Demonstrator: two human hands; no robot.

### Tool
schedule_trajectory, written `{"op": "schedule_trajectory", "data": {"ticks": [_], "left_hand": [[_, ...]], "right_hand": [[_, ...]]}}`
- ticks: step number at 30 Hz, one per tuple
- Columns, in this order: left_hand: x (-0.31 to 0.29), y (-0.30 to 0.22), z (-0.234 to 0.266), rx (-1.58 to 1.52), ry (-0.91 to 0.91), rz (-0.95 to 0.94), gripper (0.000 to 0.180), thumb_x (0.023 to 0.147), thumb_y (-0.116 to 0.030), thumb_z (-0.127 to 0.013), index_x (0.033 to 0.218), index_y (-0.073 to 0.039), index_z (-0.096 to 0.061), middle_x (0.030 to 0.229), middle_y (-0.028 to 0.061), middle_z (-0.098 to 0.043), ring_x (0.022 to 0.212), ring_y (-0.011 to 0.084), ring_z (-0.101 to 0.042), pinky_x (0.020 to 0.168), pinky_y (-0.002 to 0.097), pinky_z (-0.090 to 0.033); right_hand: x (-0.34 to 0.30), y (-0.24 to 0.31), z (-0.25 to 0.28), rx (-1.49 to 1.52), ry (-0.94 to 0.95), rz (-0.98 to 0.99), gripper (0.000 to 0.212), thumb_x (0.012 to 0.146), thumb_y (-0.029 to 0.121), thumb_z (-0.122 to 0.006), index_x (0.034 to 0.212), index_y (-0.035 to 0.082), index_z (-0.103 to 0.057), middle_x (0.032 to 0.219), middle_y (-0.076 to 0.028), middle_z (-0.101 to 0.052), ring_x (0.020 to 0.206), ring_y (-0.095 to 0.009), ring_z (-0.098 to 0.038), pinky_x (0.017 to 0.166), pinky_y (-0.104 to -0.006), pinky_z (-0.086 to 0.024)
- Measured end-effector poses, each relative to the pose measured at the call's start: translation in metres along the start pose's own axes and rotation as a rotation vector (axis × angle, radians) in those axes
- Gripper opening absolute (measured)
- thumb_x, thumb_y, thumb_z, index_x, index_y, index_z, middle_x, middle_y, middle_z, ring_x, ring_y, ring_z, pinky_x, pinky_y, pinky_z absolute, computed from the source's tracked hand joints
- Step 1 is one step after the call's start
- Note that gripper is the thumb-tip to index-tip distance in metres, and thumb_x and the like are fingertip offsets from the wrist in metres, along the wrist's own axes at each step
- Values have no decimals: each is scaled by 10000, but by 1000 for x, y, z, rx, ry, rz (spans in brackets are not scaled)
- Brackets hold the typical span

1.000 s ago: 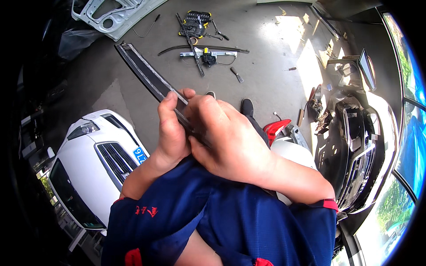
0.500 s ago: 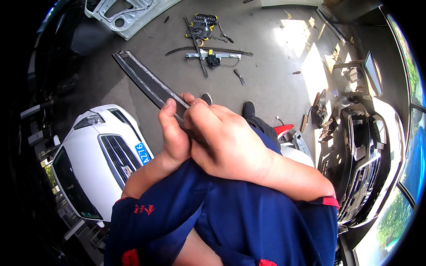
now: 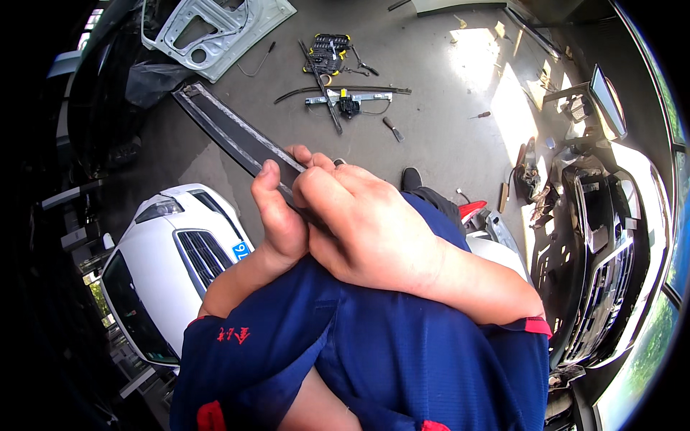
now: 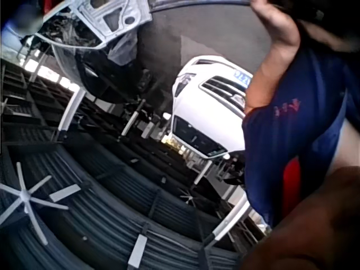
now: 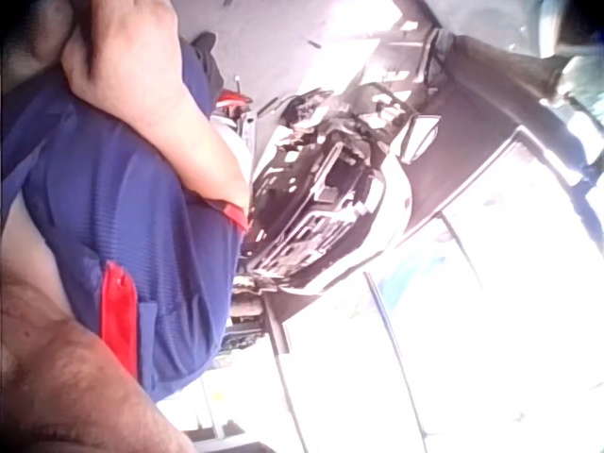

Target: The person picks up a small black plastic component and examines it closely, turning it over in their hands. They then pick up a long black trim piece and inspect its edges and surface, running their fingers along the length of the part.

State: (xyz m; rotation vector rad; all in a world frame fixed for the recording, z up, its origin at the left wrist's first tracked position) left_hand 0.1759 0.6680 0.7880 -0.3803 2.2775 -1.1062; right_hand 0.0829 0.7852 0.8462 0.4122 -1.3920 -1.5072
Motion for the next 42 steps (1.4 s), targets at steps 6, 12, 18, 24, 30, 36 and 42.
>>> {"op": "schedule_trajectory", "data": {"ticks": [6, 12, 18, 24, 30, 36, 42], "left_hand": [[1, -2, -12, -78, -48, -45, 495, 977, -541, -454, 1157, -79, -457, 910, 135, -606, 800, 194, -587, 742, 344, -513], [1, -2, -7, -22, -50, -57, 498, 974, -546, -455, 1150, -80, -460, 909, 135, -605, 799, 197, -587, 739, 339, -509], [2, 4, -1, -57, -7, -36, 545, 932, -625, -504, 1076, -99, -486, 948, 104, -602, 920, 251, -569, 928, 425, -448], [3, -6, -14, -57, -70, -74, 493, 969, -540, -454, 1139, -77, -466, 907, 128, -598, 835, 198, -576, 790, 351, -498], [8, -1, -9, -85, -43, -66, 492, 968, -538, -454, 1136, -76, -467, 916, 122, -596, 845, 191, -572, 790, 339, -494], [11, 2, -11, -66, -39, -74, 494, 967, -538, -467, 1137, -75, -469, 921, 124, -598, 853, 189, -575, 791, 339, -495], [14, -6, -18, -59, -32, -75, 495, 966, -536, -476, 1138, -72, -468, 918, 121, -597, 844, 192, -574, 791, 338, -495]], "right_hand": [[-4, 3, 5, 49, -99, -33, 348, 721, -36, -766, 1010, 33, -583, 881, -101, -641, 791, -276, -679, 716, -359, -563], [-1, 3, 5, 35, -43, 8, 342, 718, -37, -758, 1003, 34, -582, 850, -101, -627, 773, -287, -666, 700, -372, -554], [-1, 3, 5, -16, -2, -2, 340, 714, -37, -753, 998, 35, -581, 821, -100, -612, 756, -298, -655, 690, -385, -545], [2, 4, 8, -1, -92, 26, 354, 717, -39, -771, 1007, 32, -581, 850, -101, -632, 789, -282, -676, 711, -365, -558], [4, 2, 10, 34, -48, 2, 340, 725, -29, -758, 1007, 37, -580, 844, -105, -628, 775, -296, -666, 702, -379, -551], [0, 0, 13, -36, -7, -3, 336, 728, -15, -750, 1009, 40, -576, 839, -110, -621, 760, -313, -655, 688, -399, -543], [3, 0, 13, 2, -113, 13, 354, 736, -18, -757, 1035, 35, -574, 884, -121, -627, 783, -315, -660, 706, -397, -549]]}}
Point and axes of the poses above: each hand's wrist, its own x-axis towards the middle knuckle, its own z-axis out of the back of the hand, y = z × x, the point moved 3 cm from there along x, towards the middle knuckle
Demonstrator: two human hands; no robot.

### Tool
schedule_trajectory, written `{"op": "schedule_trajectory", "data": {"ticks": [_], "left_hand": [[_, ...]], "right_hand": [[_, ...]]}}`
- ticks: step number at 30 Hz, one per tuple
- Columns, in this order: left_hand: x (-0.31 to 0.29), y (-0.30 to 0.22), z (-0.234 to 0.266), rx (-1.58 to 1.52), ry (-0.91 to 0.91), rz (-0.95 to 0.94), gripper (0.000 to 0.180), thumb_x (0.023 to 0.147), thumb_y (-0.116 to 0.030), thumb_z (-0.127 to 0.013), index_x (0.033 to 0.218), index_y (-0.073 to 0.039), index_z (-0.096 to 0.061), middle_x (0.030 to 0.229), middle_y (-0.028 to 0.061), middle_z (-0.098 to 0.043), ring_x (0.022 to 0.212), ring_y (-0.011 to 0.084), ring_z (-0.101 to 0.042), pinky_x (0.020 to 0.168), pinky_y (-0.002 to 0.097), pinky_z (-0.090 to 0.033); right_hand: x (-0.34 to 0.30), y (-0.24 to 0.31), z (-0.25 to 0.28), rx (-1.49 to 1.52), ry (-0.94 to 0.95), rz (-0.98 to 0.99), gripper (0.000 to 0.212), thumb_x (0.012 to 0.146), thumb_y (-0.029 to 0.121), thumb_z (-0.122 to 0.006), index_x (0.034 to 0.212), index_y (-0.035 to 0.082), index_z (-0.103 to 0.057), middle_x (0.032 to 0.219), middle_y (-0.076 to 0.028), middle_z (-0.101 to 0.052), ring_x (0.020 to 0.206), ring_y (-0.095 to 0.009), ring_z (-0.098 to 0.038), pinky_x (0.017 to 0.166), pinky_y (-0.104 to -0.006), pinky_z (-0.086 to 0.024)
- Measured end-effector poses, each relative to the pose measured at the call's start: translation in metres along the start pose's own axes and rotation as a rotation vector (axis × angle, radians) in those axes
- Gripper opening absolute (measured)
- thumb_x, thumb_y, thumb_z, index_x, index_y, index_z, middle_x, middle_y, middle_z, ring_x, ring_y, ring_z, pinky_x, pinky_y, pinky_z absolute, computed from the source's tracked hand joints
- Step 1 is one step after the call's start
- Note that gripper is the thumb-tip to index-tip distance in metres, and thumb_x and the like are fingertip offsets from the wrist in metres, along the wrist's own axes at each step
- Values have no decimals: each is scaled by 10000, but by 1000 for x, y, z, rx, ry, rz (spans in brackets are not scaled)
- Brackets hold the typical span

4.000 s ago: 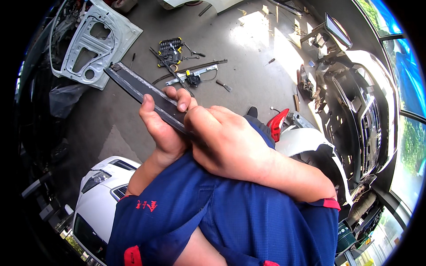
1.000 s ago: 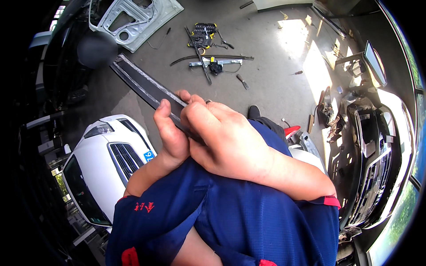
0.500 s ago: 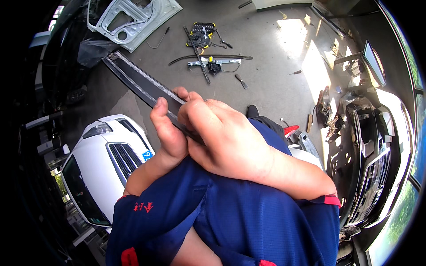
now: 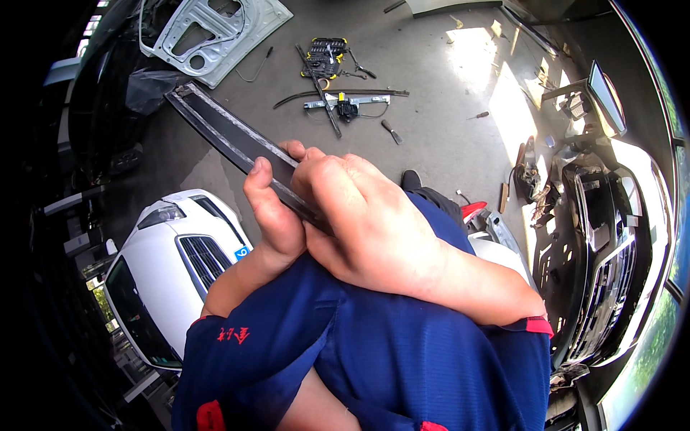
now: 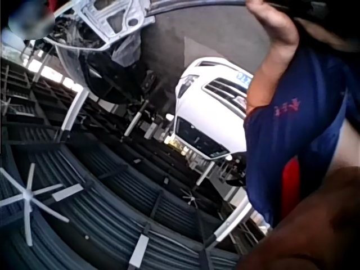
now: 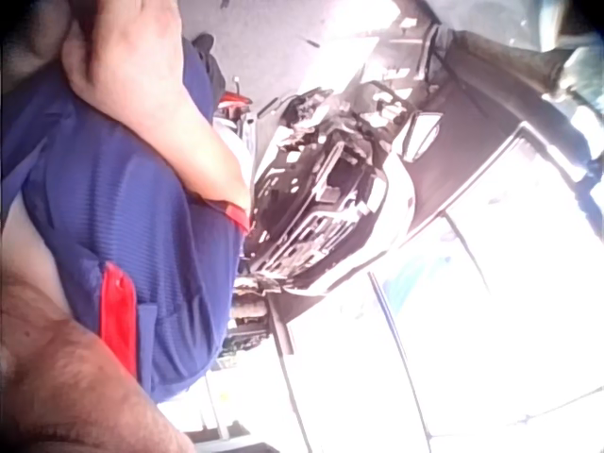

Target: The person picks up a small black plastic component and examines it closely, turning it over in their hands. They then pick up a long black trim piece and inspect its edges and surface, running their fingers along the length of the part.

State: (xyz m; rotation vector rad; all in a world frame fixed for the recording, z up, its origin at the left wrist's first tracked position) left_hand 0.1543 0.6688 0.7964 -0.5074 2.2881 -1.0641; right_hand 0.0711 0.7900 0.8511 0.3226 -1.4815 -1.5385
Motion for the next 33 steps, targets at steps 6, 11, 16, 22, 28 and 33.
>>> {"op": "schedule_trajectory", "data": {"ticks": [6, 11, 16, 22, 28, 33], "left_hand": [[0, 4, 7, -5, -50, 5, 496, 961, -541, -478, 1128, -74, -469, 926, 121, -590, 855, 194, -567, 805, 341, -485], [1, 9, 12, 9, 3, 23, 560, 920, -628, -529, 1089, -95, -507, 957, 105, -601, 896, 233, -572, 848, 387, -464], [2, -2, -3, 19, -11, -8, 489, 963, -532, -474, 1124, -70, -468, 892, 106, -581, 813, 185, -558, 751, 340, -489], [3, 2, 2, 20, -22, -11, 482, 971, -523, -469, 1125, -66, -465, 883, 111, -579, 808, 183, -557, 747, 338, -488], [2, -2, -7, -23, -29, 2, 469, 978, -516, -469, 1128, -72, -465, 890, 112, -586, 826, 191, -562, 767, 340, -486], [3, 3, -4, -64, -25, 20, 458, 977, -514, -473, 1130, -82, -463, 891, 105, -584, 835, 195, -561, 789, 345, -487]], "right_hand": [[3, -2, 1, -6, 96, -7, 356, 738, -22, -754, 1043, 32, -579, 874, -120, -627, 797, -318, -661, 708, -401, -548], [0, -2, 2, -70, 147, -24, 360, 734, -18, -762, 1039, 29, -577, 857, -115, -622, 798, -312, -660, 708, -399, -547], [0, 0, 2, -18, 1, -39, 355, 728, -12, -774, 1016, 24, -569, 855, -111, -616, 791, -302, -657, 707, -391, -547], [3, -2, 3, -32, 119, -38, 338, 746, -5, -770, 1016, 27, -570, 842, -113, -616, 792, -314, -657, 703, -394, -542], [0, -2, 5, -19, 97, -43, 330, 752, -3, -765, 1017, 31, -571, 845, -115, -624, 795, -323, -661, 702, -401, -540], [1, -2, 5, -26, 51, -34, 328, 752, -3, -766, 1018, 34, -577, 848, -116, -626, 788, -321, -664, 708, -401, -544]]}}
Point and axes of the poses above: each hand's wrist, its own x-axis towards the middle knuckle, its own z-axis out of the back of the hand, y = z × x, the point moved 3 cm from there along x, towards the middle knuckle
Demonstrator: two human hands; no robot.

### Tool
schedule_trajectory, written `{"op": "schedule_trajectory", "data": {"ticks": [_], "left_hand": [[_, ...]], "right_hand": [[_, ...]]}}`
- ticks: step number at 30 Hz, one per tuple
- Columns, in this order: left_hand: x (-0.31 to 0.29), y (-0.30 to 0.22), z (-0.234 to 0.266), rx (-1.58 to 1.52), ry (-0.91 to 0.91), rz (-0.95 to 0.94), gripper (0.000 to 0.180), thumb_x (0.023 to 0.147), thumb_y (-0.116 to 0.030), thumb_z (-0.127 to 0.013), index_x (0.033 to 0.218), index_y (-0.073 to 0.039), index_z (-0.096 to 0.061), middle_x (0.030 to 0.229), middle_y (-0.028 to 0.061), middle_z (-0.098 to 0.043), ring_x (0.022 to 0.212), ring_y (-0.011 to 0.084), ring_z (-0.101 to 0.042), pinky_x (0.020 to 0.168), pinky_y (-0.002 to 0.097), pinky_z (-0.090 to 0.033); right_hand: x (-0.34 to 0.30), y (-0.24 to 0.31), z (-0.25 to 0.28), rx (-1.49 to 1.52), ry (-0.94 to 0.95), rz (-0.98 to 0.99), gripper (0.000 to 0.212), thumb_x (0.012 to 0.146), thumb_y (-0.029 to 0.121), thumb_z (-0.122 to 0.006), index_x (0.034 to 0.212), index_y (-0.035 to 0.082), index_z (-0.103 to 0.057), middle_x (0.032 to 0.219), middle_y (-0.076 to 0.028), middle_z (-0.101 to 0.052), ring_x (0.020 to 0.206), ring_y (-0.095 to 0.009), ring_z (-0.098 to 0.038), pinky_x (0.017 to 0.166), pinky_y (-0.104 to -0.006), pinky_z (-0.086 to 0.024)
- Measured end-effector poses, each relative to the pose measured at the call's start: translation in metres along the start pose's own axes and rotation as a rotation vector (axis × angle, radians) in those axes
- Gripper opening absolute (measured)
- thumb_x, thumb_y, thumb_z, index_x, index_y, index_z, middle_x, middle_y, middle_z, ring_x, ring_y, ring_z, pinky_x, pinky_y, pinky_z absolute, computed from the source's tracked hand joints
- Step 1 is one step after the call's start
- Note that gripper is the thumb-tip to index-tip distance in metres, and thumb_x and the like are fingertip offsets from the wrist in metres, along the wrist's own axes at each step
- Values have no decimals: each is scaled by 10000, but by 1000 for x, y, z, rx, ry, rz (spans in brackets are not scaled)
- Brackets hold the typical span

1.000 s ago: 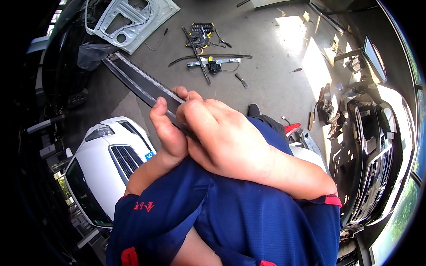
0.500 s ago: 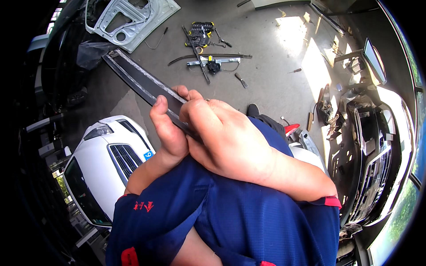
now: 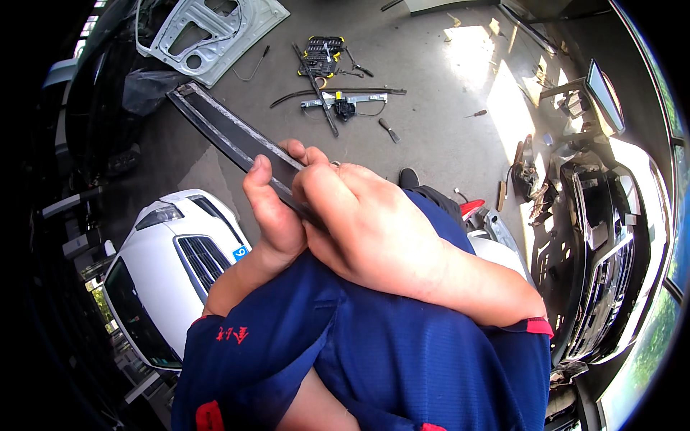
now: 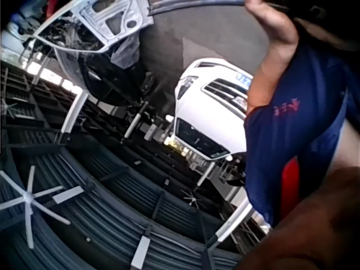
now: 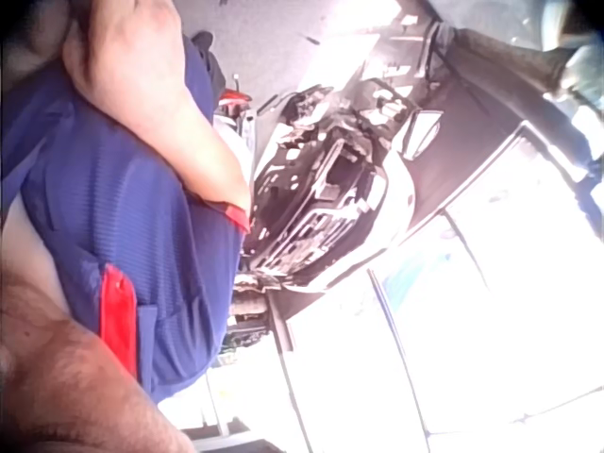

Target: The person picks up a small black plastic component and examines it closely, turning it over in their hands. They then pick up a long black trim piece and inspect its edges and surface, running their fingers along the length of the part.

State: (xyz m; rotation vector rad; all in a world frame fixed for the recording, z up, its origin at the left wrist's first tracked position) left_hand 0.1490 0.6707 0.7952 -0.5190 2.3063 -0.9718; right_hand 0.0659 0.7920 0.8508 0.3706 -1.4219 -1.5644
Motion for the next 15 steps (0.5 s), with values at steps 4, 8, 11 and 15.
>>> {"op": "schedule_trajectory", "data": {"ticks": [4, 8, 11, 15], "left_hand": [[3, 4, 13, 57, 48, 0, 504, 949, -567, -498, 1114, -92, -475, 914, 102, -594, 870, 229, -571, 839, 388, -485], [2, 3, 7, 30, 56, 13, 547, 923, -613, -516, 1094, -95, -486, 920, 101, -599, 880, 259, -573, 858, 426, -474], [3, -1, 7, 17, -7, 52, 548, 925, -613, -515, 1093, -93, -485, 909, 104, -596, 863, 260, -571, 854, 425, -470], [2, 0, 5, 28, 51, -3, 456, 979, -513, -451, 1120, -80, -457, 895, 101, -586, 856, 202, -564, 834, 362, -485]], "right_hand": [[1, 0, 2, -45, 117, -32, 339, 753, -4, -768, 1031, 35, -578, 862, -117, -631, 790, -325, -661, 718, -406, -548], [-1, -2, 0, -64, 143, -28, 349, 749, -5, -768, 1035, 35, -573, 883, -126, -632, 802, -338, -653, 720, -419, -544], [1, 3, 2, -19, 51, -7, 355, 744, -7, -765, 1035, 36, -567, 903, -133, -632, 821, -354, -650, 722, -431, -541], [1, 1, 0, -63, 68, 37, 354, 732, -22, -746, 1031, 34, -564, 911, -131, -631, 825, -361, -646, 723, -444, -535]]}}
Point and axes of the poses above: each hand's wrist, its own x-axis towards the middle knuckle, its own z-axis out of the back of the hand, y = z × x, the point moved 3 cm from there along x, towards the middle knuckle
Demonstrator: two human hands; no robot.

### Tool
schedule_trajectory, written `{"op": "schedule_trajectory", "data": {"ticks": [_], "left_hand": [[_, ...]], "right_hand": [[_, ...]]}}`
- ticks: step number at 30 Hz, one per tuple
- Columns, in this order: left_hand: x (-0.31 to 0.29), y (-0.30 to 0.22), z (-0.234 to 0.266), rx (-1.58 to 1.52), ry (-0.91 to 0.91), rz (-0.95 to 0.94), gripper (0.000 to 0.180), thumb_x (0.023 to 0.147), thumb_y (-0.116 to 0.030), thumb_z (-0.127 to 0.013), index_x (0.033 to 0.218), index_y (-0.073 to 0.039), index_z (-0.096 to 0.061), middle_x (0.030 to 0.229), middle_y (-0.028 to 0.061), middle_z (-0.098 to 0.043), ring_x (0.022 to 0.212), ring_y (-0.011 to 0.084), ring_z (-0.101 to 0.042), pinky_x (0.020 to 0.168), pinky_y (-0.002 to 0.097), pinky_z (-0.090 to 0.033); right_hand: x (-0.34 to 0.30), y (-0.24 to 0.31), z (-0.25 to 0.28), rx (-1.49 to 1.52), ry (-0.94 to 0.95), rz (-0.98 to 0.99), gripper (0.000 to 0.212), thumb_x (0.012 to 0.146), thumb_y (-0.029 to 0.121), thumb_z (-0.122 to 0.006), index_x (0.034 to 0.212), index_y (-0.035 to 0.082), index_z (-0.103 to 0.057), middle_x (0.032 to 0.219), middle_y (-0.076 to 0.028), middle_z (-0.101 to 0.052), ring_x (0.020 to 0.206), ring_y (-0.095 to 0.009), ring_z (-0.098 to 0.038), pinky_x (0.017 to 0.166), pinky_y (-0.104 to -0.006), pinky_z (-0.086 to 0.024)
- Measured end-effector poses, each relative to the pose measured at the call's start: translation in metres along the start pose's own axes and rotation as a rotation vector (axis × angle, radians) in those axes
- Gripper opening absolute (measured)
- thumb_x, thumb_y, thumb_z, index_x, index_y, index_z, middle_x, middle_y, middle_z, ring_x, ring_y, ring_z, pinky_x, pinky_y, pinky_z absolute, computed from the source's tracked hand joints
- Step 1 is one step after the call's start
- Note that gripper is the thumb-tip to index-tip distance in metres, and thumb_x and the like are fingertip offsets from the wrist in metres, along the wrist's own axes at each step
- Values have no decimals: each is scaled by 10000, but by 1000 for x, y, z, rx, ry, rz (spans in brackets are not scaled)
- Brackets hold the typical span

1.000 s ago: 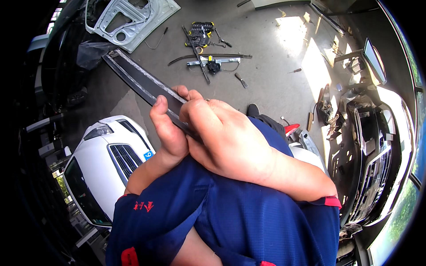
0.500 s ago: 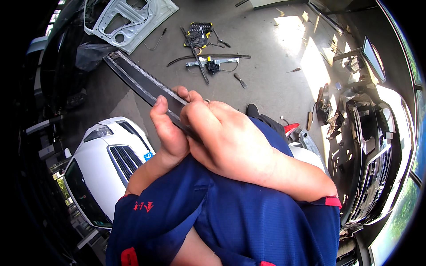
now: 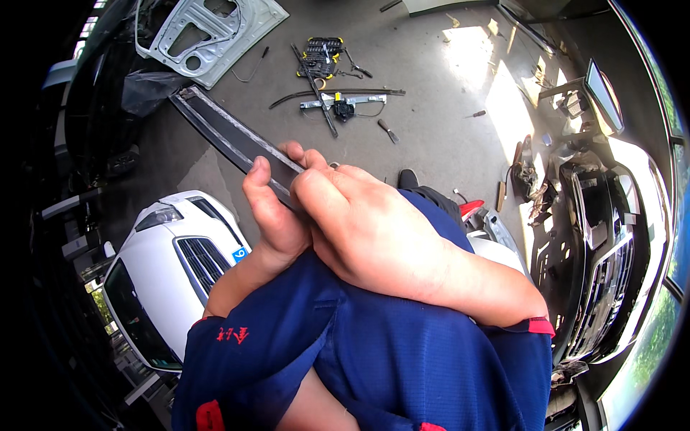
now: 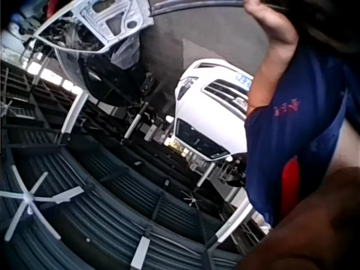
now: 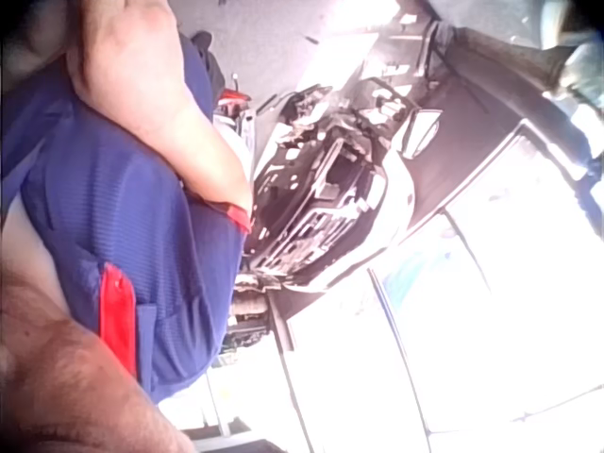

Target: The person picks up a small black plastic component and examines it closely, turning it over in their hands. They then pick up a long black trim piece and inspect its edges and surface, running their fingers along the length of the part.

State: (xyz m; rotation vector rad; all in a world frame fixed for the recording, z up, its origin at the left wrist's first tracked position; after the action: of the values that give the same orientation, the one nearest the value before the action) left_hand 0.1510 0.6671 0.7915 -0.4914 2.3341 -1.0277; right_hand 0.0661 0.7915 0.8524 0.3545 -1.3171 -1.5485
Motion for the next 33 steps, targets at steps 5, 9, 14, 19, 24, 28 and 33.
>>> {"op": "schedule_trajectory", "data": {"ticks": [5, 9, 14, 19, 24, 28, 33], "left_hand": [[1, 4, 8, 34, -17, -7, 548, 930, -615, -507, 1090, -92, -486, 903, 109, -599, 863, 258, -575, 861, 432, -465], [1, 2, 1, -37, 10, 7, 546, 934, -615, -496, 1084, -90, -490, 900, 107, -600, 861, 257, -578, 861, 431, -467], [0, -2, -5, -6, -40, 5, 439, 985, -505, -458, 1119, -87, -454, 866, 97, -558, 850, 209, -559, 831, 382, -492], [-2, 1, -4, -20, -13, 9, 433, 986, -502, -460, 1119, -90, -456, 858, 95, -553, 849, 214, -562, 834, 389, -495], [-2, -3, -8, -4, -42, 20, 423, 989, -508, -466, 1109, -102, -462, 841, 93, -549, 828, 223, -562, 811, 398, -497], [-4, -4, -7, 11, -44, 9, 420, 992, -512, -470, 1106, -109, -464, 836, 92, -549, 816, 228, -564, 801, 402, -498], [-5, 1, -3, -32, -8, 5, 411, 996, -505, -469, 1106, -109, -466, 832, 91, -549, 817, 229, -566, 807, 401, -500]], "right_hand": [[0, 1, 0, -18, 124, -35, 304, 793, -10, -691, 1041, 17, -517, 887, -195, -605, 861, -405, -632, 771, -477, -529], [-2, 1, 1, -11, 25, -30, 340, 726, -28, -733, 1018, 39, -572, 874, -133, -625, 813, -363, -642, 721, -439, -532], [-2, 1, 2, 10, -27, -35, 332, 732, -22, -738, 1016, 36, -576, 858, -137, -622, 792, -364, -643, 715, -432, -535], [-3, 2, 3, -52, 111, -54, 329, 799, 30, -712, 1070, 4, -527, 859, -190, -607, 829, -409, -632, 739, -484, -529], [-5, 1, 2, -15, -20, -62, 328, 738, -4, -754, 1010, 29, -574, 848, -137, -625, 786, -357, -650, 706, -428, -540], [-4, 5, 3, 20, -30, -84, 323, 742, 5, -762, 1002, 33, -572, 843, -141, -621, 783, -360, -647, 701, -428, -538], [-7, 4, 4, -31, 68, -82, 340, 763, 17, -739, 1046, 16, -550, 854, -170, -620, 798, -380, -641, 714, -457, -532]]}}
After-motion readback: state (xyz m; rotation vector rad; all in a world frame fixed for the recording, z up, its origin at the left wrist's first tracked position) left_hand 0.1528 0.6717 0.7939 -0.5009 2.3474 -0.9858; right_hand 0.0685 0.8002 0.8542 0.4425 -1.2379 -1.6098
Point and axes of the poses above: each hand's wrist, its own x-axis towards the middle knuckle, its own z-axis out of the back of the hand, y = z × x, the point moved 3 cm from there along x, towards the middle knuckle
